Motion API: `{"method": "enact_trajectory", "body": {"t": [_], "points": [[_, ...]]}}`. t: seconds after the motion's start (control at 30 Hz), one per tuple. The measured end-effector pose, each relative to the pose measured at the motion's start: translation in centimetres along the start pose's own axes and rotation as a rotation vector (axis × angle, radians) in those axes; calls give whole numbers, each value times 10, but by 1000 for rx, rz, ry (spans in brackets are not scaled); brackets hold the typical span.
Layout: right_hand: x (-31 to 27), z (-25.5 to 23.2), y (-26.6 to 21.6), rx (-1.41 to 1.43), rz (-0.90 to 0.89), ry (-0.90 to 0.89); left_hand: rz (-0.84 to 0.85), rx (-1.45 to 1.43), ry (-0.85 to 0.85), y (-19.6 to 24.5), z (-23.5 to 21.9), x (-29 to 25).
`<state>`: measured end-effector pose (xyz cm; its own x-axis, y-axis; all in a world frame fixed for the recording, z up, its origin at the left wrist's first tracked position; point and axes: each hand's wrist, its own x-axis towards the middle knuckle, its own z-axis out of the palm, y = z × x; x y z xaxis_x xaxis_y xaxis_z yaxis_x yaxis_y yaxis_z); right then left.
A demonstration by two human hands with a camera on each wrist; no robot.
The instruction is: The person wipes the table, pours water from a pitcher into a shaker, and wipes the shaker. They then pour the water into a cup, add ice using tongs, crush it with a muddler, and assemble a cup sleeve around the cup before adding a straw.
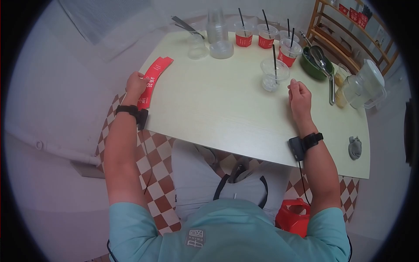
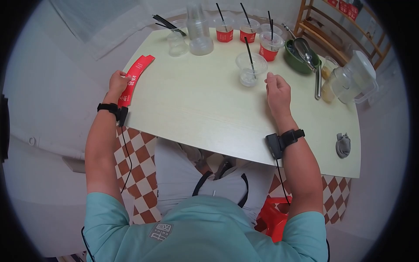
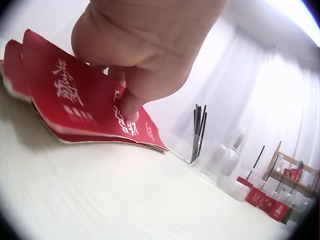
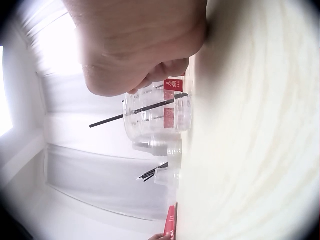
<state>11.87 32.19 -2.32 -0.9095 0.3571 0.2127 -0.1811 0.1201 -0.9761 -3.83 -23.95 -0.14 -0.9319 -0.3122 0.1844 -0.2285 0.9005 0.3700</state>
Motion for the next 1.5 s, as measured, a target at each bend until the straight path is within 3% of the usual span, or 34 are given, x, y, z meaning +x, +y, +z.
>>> {"method": "enact_trajectory", "body": {"t": [0.17,0.37,0.47,0.53,0.57,0.63,0.73,0.87,0.9,0.97,1.17,1.3,1.37,1.4,1.5], "points": [[3,0,5,24,-29,16,55,-111,-23,-15,-2,18],[2,-2,2,9,4,10,113,-100,150,-12,-8,23],[3,-1,4,9,-10,21,108,-276,209,6,-19,21],[4,-1,7,29,-38,19,109,-730,149,35,-27,2],[4,-1,6,31,-40,24,115,-730,148,53,-32,-11],[2,-1,2,49,-45,10,-45,-1392,-157,89,-37,-40],[0,-1,-2,58,-74,-6,69,-1586,-344,127,-23,-75],[-5,-7,-11,194,-8,-184,95,-1713,-515,186,2,-133],[-6,-9,-11,184,-8,-161,72,-1753,-553,197,11,-146],[-8,-10,-11,296,-16,-405,33,-1811,-634,216,28,-166],[-14,-5,-25,133,29,-374,-30,-1807,-878,259,61,-214],[-11,-5,-24,131,79,-316,-108,-1897,-891,264,63,-195],[-11,-3,-22,168,69,-307,-56,-2035,-729,267,60,-176],[-10,-2,-22,203,59,-297,-55,-2034,-729,267,59,-170],[-8,-5,-21,298,48,-299,30,-2073,-917,270,59,-152]]}}
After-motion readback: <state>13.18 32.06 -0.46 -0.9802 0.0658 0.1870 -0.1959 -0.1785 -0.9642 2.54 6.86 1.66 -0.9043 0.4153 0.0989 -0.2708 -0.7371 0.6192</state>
